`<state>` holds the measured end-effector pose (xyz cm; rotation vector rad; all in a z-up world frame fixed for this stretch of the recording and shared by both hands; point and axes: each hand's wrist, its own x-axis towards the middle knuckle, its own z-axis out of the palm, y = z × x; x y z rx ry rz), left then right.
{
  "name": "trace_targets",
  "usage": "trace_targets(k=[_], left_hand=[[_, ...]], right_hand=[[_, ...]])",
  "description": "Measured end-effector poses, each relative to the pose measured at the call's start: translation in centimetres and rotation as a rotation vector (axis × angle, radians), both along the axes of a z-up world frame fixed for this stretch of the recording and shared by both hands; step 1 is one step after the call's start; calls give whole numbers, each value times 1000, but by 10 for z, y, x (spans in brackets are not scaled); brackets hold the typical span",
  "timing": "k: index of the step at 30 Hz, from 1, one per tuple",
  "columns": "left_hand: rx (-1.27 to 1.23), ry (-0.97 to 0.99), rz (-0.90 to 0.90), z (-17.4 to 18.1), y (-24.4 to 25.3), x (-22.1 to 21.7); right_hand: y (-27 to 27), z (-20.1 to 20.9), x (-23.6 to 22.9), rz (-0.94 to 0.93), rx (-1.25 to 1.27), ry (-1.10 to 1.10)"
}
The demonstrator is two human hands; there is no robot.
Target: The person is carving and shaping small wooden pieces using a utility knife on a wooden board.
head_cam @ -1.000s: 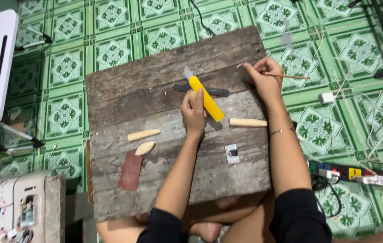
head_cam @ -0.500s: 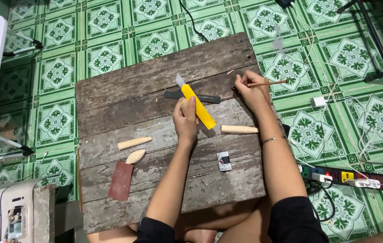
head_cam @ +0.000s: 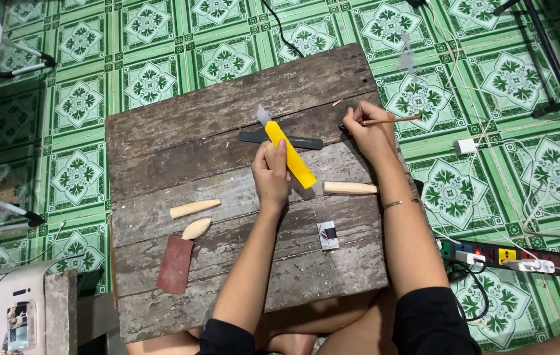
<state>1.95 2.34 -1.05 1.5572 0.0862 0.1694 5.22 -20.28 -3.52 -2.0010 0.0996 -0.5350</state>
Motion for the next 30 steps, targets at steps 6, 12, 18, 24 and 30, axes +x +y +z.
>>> trace_targets(k=[6,12,18,24,30], left_hand=[[-22,-1,-8,2,-1,1],[-25,3,-7,0,-1,2],[-11,4,-9,1,-1,2],[-22,-1,-14,2,-1,1],[-23,-14,-13,6,-3,0]], right_hand=[[1,3,-1,-20,-18,-22],[0,0,0,-39,32,-22],[2,4,-2,-48,18,-34],[1,2,-1,-48,6,-52],[2,3,-2,-53,0,-66]])
